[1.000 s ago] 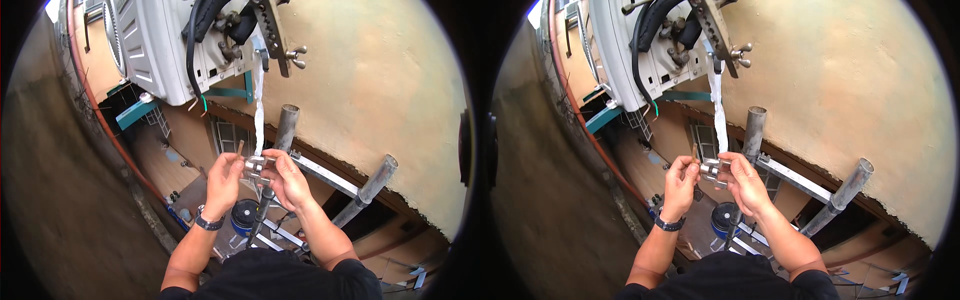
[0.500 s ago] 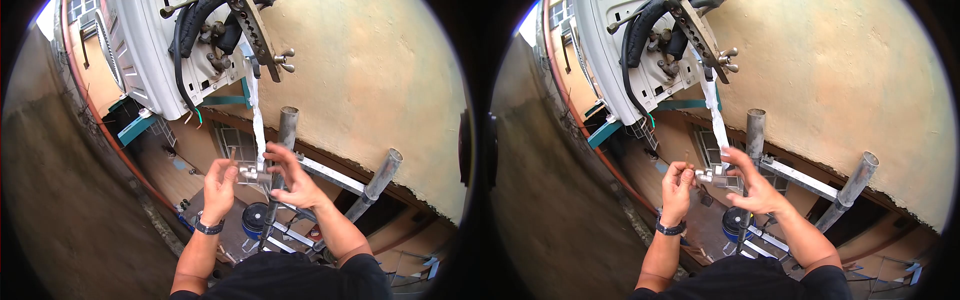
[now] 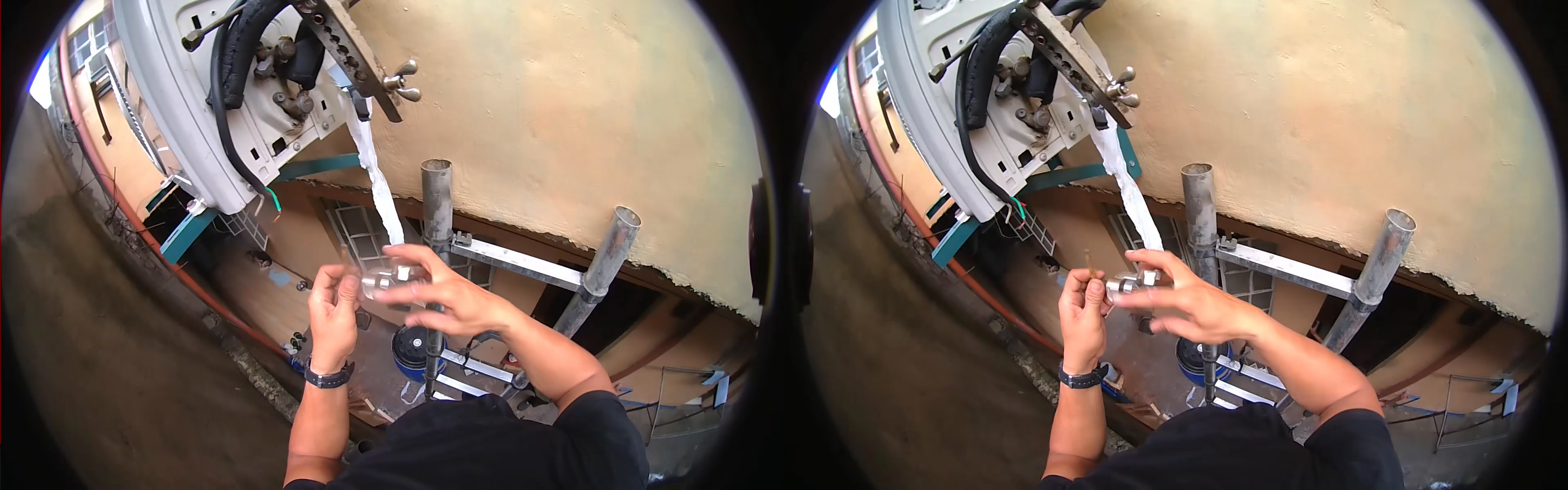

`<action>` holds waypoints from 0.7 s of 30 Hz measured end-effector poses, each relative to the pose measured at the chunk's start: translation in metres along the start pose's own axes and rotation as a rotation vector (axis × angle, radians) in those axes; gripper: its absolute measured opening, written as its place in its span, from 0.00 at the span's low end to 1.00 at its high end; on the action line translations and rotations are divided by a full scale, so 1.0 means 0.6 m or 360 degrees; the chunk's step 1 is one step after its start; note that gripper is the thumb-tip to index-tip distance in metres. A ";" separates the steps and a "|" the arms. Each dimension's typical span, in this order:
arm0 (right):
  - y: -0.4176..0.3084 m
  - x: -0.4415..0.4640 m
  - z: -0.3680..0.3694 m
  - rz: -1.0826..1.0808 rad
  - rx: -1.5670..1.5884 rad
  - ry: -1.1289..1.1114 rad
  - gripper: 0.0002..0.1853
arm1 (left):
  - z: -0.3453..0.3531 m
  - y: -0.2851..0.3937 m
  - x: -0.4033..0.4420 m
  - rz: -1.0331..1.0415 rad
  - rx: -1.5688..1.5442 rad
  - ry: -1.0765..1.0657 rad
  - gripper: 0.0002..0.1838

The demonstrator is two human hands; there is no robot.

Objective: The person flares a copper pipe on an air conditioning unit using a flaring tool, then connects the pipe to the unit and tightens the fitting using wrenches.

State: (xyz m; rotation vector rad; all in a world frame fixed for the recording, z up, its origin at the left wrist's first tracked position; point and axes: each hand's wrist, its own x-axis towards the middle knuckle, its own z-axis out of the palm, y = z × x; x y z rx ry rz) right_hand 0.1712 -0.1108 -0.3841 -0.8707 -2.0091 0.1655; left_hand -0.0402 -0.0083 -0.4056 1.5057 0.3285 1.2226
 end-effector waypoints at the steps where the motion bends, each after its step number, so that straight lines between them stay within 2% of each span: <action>1: -0.013 -0.005 -0.006 -0.0003 0.0153 0.0103 0.46 | -0.002 0.003 0.003 -0.0068 -0.0092 0.0006 0.12; 2: -0.022 -0.007 -0.006 -0.0006 0.0306 0.0200 0.51 | 0.002 0.006 0.006 -0.0059 -0.0097 0.0020 0.12; 3: -0.017 -0.009 0.006 0.0317 0.0625 0.0380 0.56 | 0.011 0.010 0.006 0.0014 -0.0097 -0.0006 0.12; 4: -0.017 -0.005 0.017 0.0591 0.0620 0.0505 0.51 | 0.016 0.012 0.003 0.0084 -0.0094 -0.0033 0.13; 6: -0.010 0.010 0.016 0.1015 0.1512 0.0379 0.46 | 0.020 0.010 0.003 0.0113 -0.0029 -0.0029 0.11; 7: -0.025 0.017 0.010 0.1041 0.1532 0.0364 0.36 | 0.025 0.011 0.002 0.0126 -0.0003 -0.0024 0.10; 8: -0.037 0.027 0.006 0.1020 0.1271 0.0390 0.31 | 0.030 0.012 0.002 0.0148 0.0018 -0.0013 0.09; 9: -0.038 0.031 0.006 0.0817 0.0902 0.0385 0.29 | 0.033 0.009 0.004 0.0147 -0.0093 -0.0026 0.08; 11: -0.051 0.050 -0.011 0.0473 0.0299 0.0345 0.26 | 0.035 0.020 0.007 0.0031 -0.0338 -0.0105 0.11; 13: -0.076 0.079 -0.043 0.0279 0.0011 0.0231 0.27 | 0.042 0.051 0.006 -0.0092 -0.0438 -0.0197 0.18; 14: -0.083 0.093 -0.058 0.0149 -0.0174 0.0178 0.27 | 0.044 0.068 0.002 0.0022 -0.0245 -0.0308 0.19; 16: -0.102 0.123 -0.084 0.0065 -0.0184 0.0072 0.29 | 0.054 0.085 0.013 0.0340 0.0015 -0.0248 0.18; 18: -0.140 0.158 -0.112 -0.0197 -0.0423 0.0146 0.29 | 0.069 0.134 0.034 0.0531 -0.0030 -0.0096 0.15; 19: -0.161 0.178 -0.130 -0.0348 -0.0505 0.0396 0.30 | 0.080 0.158 0.047 0.0613 -0.0076 0.0025 0.14; 21: -0.167 0.225 -0.175 -0.0319 -0.0598 0.0815 0.31 | 0.103 0.219 0.081 0.0674 -0.0205 0.0168 0.15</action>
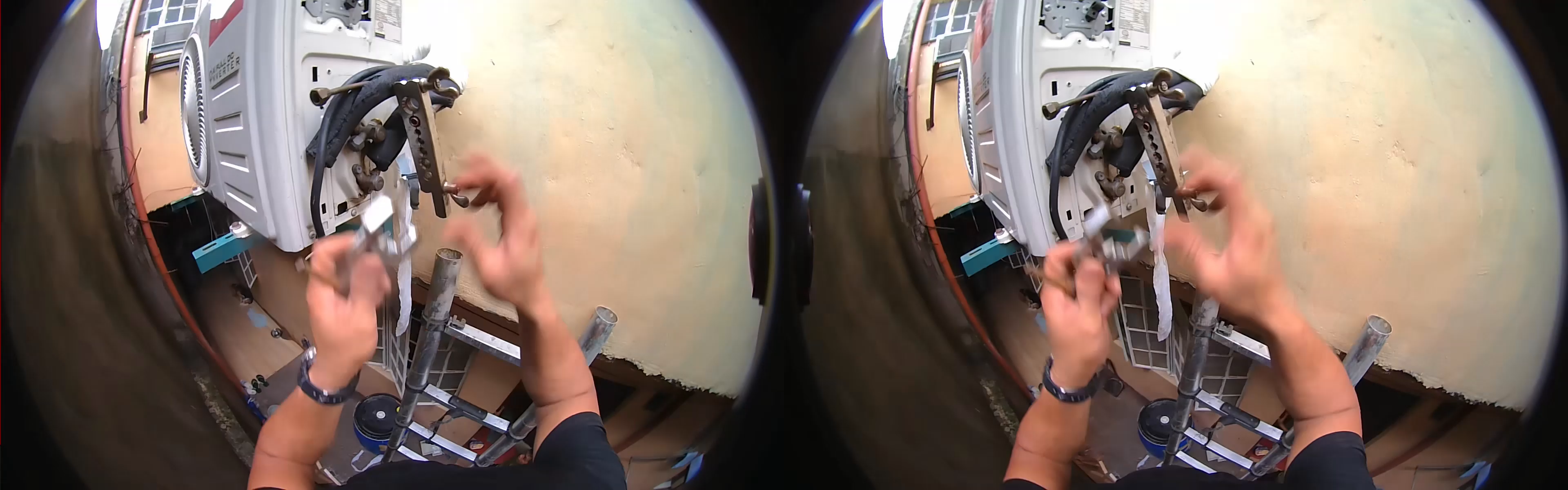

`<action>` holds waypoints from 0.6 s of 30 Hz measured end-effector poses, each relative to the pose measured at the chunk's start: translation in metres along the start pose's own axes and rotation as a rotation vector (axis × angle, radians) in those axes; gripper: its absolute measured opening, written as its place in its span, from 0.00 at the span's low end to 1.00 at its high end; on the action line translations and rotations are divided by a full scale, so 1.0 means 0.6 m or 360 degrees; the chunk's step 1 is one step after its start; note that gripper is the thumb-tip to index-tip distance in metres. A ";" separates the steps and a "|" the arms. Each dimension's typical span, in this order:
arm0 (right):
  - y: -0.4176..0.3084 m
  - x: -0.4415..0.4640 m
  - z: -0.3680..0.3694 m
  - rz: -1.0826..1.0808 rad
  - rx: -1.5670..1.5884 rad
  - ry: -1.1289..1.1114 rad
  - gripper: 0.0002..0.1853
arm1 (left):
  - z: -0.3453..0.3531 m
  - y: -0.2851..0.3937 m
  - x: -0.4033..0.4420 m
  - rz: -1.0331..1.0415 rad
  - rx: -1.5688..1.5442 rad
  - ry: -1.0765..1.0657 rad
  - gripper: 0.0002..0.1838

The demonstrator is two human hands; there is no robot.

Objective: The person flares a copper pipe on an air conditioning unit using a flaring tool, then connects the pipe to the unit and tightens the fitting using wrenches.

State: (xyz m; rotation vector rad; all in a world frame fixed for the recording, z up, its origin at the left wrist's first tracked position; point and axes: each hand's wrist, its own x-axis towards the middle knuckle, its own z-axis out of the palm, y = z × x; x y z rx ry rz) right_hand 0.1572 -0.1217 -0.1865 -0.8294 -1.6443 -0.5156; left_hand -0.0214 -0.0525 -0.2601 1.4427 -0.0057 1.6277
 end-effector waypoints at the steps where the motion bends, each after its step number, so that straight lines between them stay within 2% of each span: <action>1: 0.020 0.025 -0.005 0.0203 -0.0083 0.0135 0.34 | 0.014 0.012 0.029 0.0000 -0.0047 0.0029 0.15; 2: 0.038 0.050 -0.002 0.0197 -0.0082 0.0122 0.34 | 0.024 0.016 0.056 0.0000 -0.0166 0.0003 0.16; 4: 0.066 0.090 0.003 0.0428 0.0306 -0.0301 0.40 | 0.050 0.036 0.092 -0.0107 -0.0442 -0.0038 0.15; 6: 0.073 0.109 0.008 0.0428 0.0341 -0.0438 0.40 | 0.060 0.039 0.107 -0.0151 -0.0638 -0.0066 0.14; 8: 0.069 0.123 0.007 0.0566 0.0500 -0.0625 0.45 | 0.061 0.033 0.114 -0.0370 -0.0872 -0.0183 0.14; 11: 0.060 0.117 0.018 0.0544 0.0577 -0.0477 0.48 | 0.080 0.033 0.118 -0.0449 -0.1064 -0.0143 0.15; 15: 0.096 0.102 0.027 0.0373 0.0528 -0.0371 0.50 | 0.095 0.031 0.134 -0.0310 -0.1050 -0.0182 0.19; 18: 0.113 0.097 0.024 0.0247 0.0485 -0.0357 0.54 | 0.104 0.015 0.139 -0.0423 -0.0935 -0.0179 0.20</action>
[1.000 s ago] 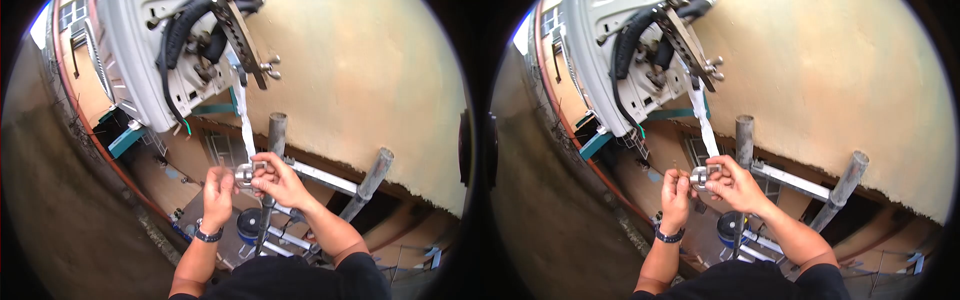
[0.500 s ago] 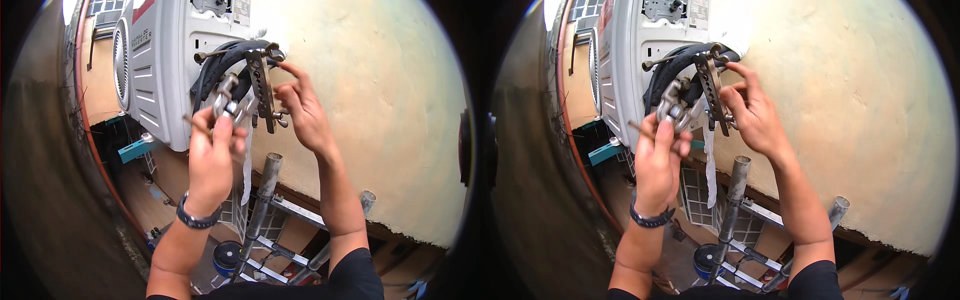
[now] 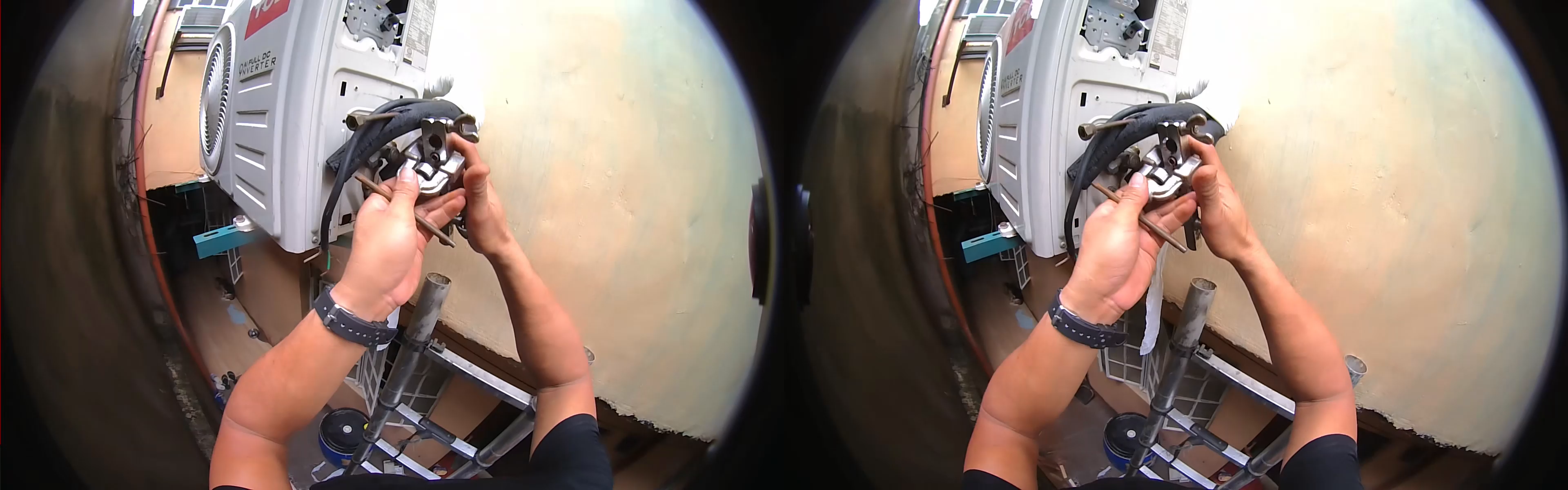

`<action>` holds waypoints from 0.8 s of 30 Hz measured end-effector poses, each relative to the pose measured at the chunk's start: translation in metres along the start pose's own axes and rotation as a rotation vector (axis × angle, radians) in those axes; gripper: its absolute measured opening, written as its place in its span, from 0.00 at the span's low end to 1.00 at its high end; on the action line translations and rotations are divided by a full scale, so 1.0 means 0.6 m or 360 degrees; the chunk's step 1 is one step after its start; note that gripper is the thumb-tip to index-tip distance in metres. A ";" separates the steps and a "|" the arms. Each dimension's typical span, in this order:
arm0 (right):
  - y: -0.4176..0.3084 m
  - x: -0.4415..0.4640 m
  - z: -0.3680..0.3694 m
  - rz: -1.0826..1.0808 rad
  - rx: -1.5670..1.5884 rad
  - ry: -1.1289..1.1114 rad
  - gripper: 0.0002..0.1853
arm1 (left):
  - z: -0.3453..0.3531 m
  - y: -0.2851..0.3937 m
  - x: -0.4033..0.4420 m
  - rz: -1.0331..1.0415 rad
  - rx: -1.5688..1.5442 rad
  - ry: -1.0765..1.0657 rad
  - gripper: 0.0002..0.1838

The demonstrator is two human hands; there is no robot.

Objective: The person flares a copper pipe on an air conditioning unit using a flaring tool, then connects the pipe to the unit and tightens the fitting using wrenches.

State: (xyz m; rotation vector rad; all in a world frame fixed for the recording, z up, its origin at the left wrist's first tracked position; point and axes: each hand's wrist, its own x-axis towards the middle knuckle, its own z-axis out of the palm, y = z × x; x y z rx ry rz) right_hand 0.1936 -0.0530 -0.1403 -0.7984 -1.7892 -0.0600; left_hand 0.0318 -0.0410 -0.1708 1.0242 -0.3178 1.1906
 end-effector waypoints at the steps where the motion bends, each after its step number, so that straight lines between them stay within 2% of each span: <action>1: 0.001 -0.003 -0.004 0.0028 -0.0009 -0.0017 0.55 | 0.003 -0.002 0.001 -0.0020 0.0050 0.0012 0.20; 4: 0.018 -0.012 -0.007 0.0012 0.0105 -0.0004 0.51 | 0.008 0.005 0.004 -0.0051 0.0113 -0.0053 0.20; 11: 0.033 -0.015 -0.004 -0.0001 0.0126 0.0020 0.50 | 0.003 0.008 0.019 -0.0066 0.0217 -0.0063 0.21; 15: 0.039 -0.013 -0.007 0.0085 0.0215 0.0029 0.41 | 0.006 0.012 0.026 -0.0096 0.0350 -0.0110 0.20; 16: 0.024 -0.012 -0.011 0.0189 0.0305 -0.0089 0.33 | 0.008 0.016 0.028 -0.0097 0.0471 -0.0081 0.20; 21: 0.001 0.033 -0.040 0.0276 0.0793 -0.0283 0.26 | 0.022 0.021 0.033 -0.0005 0.0811 -0.0063 0.19; 23: -0.036 0.050 -0.040 0.0533 0.0919 -0.0243 0.25 | 0.022 0.027 0.040 0.0108 0.0957 -0.0081 0.19; 24: -0.029 0.060 -0.044 0.0489 0.0664 -0.0315 0.24 | 0.024 0.031 0.041 0.0112 0.0974 -0.0096 0.19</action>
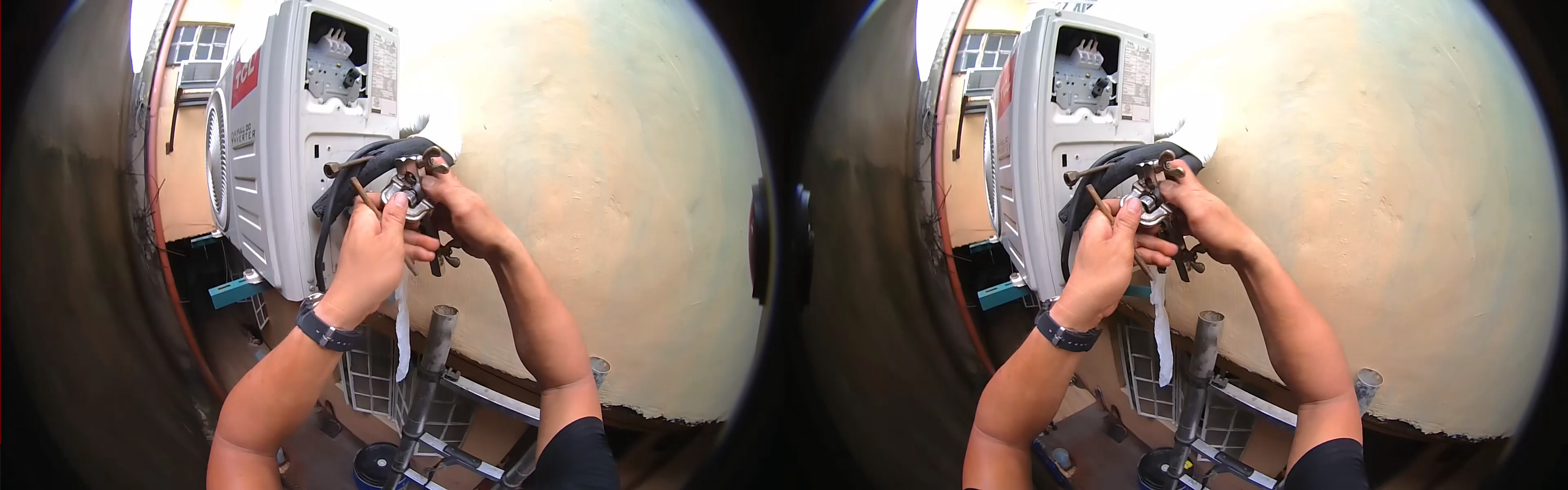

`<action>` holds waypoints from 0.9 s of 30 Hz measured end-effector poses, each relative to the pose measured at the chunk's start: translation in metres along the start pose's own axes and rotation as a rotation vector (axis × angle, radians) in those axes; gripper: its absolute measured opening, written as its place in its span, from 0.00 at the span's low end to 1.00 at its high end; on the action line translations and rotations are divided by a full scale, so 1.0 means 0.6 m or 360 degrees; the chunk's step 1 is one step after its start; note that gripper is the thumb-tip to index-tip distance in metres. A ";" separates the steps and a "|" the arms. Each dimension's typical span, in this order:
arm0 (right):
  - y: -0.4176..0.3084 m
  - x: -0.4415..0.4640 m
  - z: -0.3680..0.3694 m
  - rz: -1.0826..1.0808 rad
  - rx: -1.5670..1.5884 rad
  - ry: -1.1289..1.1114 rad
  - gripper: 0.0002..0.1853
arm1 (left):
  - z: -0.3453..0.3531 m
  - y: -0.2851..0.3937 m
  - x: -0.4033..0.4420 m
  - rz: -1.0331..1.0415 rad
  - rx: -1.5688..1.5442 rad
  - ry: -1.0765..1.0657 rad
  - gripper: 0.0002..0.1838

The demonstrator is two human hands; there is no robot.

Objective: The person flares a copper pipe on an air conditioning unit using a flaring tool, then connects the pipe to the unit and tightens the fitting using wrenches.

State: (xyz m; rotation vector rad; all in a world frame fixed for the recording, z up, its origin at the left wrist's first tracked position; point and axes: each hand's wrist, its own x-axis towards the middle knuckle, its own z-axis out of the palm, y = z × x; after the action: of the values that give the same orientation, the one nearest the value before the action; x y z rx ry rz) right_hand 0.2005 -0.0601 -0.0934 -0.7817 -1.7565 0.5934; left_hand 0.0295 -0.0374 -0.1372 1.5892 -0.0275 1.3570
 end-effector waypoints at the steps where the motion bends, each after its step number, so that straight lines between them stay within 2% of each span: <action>1: -0.002 0.002 -0.008 -0.0017 0.0008 0.0009 0.24 | -0.002 0.004 0.000 -0.0019 0.0139 0.0011 0.19; 5: -0.020 0.004 0.001 -0.0034 0.0048 -0.0125 0.25 | -0.026 0.020 0.009 -0.0071 0.0514 -0.0105 0.18; 8: -0.014 0.004 0.016 -0.0353 -0.0387 -0.0016 0.30 | -0.028 0.033 0.008 -0.0093 0.0650 -0.0120 0.19; 9: -0.014 0.004 0.017 -0.0362 -0.0371 -0.0014 0.30 | -0.030 0.037 0.008 -0.0094 0.0698 -0.0157 0.19; 11: -0.017 0.005 0.020 -0.0128 -0.0421 0.0013 0.30 | -0.030 0.045 0.008 -0.0141 0.0750 -0.0156 0.19; 12: -0.010 0.008 0.017 -0.0152 -0.0216 -0.0018 0.28 | -0.030 0.046 0.006 -0.0123 0.0877 -0.0179 0.18; 15: 0.002 0.008 0.009 -0.0179 -0.0068 -0.0115 0.25 | -0.024 0.062 0.002 -0.0170 0.1133 -0.0193 0.17; 17: 0.036 0.024 0.007 -0.0360 0.0004 -0.0038 0.22 | -0.034 0.067 0.000 -0.0076 0.1404 -0.0355 0.18; 19: 0.034 0.021 0.004 -0.0332 -0.0008 -0.0086 0.21 | -0.037 0.077 -0.001 -0.0190 0.1599 -0.0394 0.18; 21: 0.036 0.023 0.007 -0.0376 0.0007 -0.0064 0.21 | -0.059 0.060 -0.005 0.0949 0.2410 -0.0392 0.23; 22: 0.037 0.024 0.009 -0.0420 -0.0009 -0.0054 0.20 | -0.060 0.056 -0.009 0.1010 0.2540 -0.0230 0.24; 23: 0.038 0.026 0.011 -0.0444 -0.0010 -0.0055 0.20 | -0.059 0.054 -0.012 0.1005 0.2557 -0.0228 0.24; 25: 0.037 0.028 0.011 -0.0465 0.0007 -0.0070 0.20 | -0.039 0.064 -0.025 0.1255 0.2801 0.0094 0.20; 26: 0.036 0.026 0.008 -0.0466 0.0021 -0.0080 0.20 | -0.027 0.076 -0.025 0.1516 0.2826 0.0304 0.13; 27: 0.031 0.022 0.006 -0.0466 0.0034 -0.0090 0.20 | -0.028 0.076 -0.024 0.1512 0.2837 0.0307 0.13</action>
State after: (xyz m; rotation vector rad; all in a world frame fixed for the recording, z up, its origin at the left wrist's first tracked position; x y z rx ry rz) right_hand 0.1982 -0.0379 -0.0999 -0.4835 -1.8700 0.4392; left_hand -0.0143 -0.0568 -0.1207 3.0594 0.8743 2.5390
